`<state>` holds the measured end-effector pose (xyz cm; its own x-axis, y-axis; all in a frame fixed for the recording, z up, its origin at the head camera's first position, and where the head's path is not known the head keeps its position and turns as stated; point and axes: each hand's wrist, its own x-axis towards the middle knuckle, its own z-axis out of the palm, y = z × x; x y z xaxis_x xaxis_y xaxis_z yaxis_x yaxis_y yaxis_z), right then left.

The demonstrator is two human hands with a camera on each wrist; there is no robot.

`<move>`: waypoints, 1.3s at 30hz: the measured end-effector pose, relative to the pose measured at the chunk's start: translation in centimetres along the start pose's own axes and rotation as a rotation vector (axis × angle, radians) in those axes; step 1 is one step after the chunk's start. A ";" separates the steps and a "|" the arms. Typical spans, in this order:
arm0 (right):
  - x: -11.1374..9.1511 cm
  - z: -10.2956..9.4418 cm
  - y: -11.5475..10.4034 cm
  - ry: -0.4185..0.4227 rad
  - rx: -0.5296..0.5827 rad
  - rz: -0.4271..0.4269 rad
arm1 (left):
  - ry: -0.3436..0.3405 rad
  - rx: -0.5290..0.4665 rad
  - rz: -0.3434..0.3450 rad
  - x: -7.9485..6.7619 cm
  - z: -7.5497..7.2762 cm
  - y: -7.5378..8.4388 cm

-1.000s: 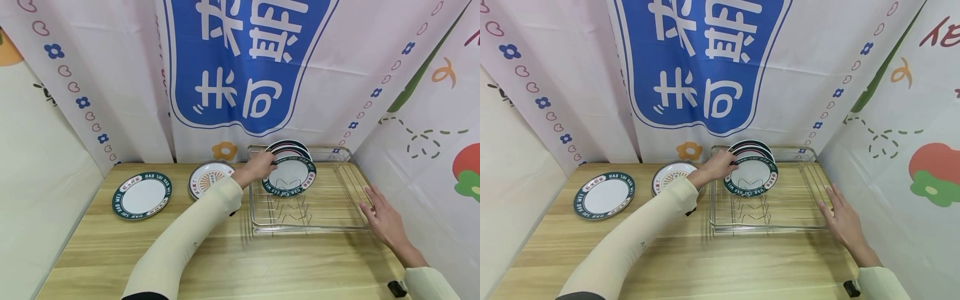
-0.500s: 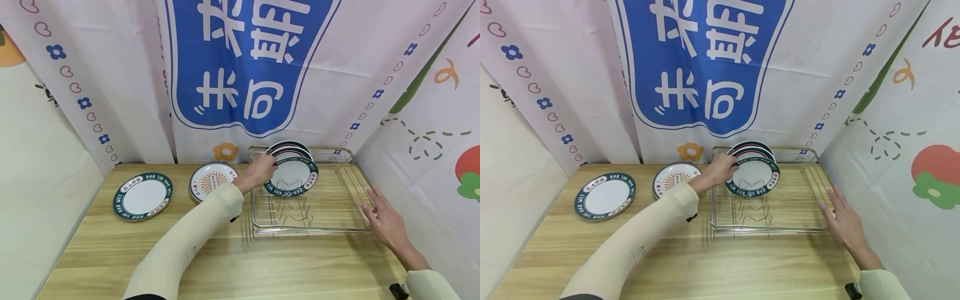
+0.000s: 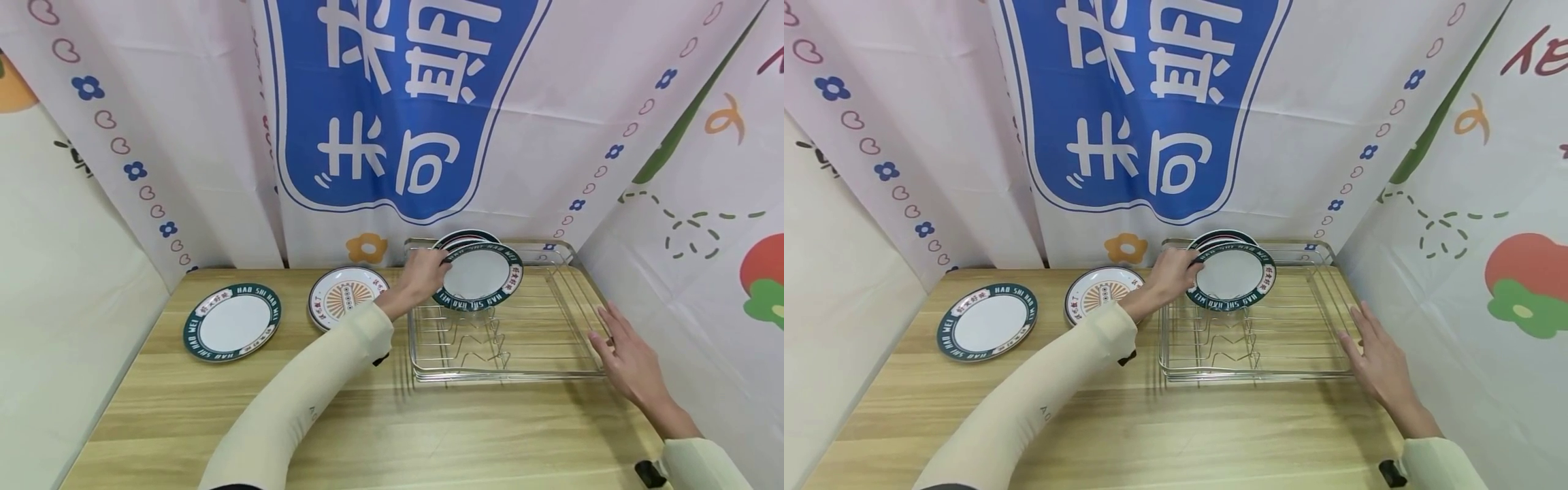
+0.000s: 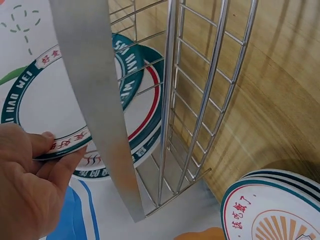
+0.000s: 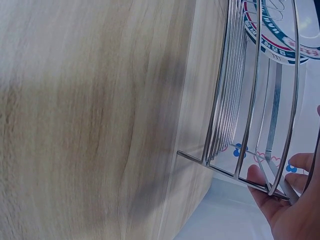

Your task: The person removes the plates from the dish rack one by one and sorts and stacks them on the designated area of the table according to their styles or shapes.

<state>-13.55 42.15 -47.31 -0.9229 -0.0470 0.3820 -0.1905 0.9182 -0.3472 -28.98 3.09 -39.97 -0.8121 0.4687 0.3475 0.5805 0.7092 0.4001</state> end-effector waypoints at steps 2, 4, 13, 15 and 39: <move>0.0 0.0 0.0 0.001 0.000 -0.003 | 0.038 -0.030 0.007 -0.1 -0.3 -0.2; 0.1 0.1 0.0 0.001 0.001 -0.005 | 0.073 -0.071 0.006 -0.2 -0.7 -0.5; 0.0 0.1 0.1 0.005 0.008 -0.002 | 0.157 -0.223 -0.048 -1.4 -3.2 -1.2; 0.0 0.1 0.1 0.005 0.007 -0.001 | 0.181 -0.220 -0.045 -1.8 -3.9 -1.5; -0.1 -0.1 -0.1 0.000 0.004 0.003 | 0.146 -0.316 -0.386 -8.4 -13.7 -7.6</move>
<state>-13.42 42.06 -47.18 -0.9235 -0.0442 0.3810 -0.1889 0.9169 -0.3515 -25.75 -13.45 -34.28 -0.9671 0.1103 0.2294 0.2480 0.6119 0.7510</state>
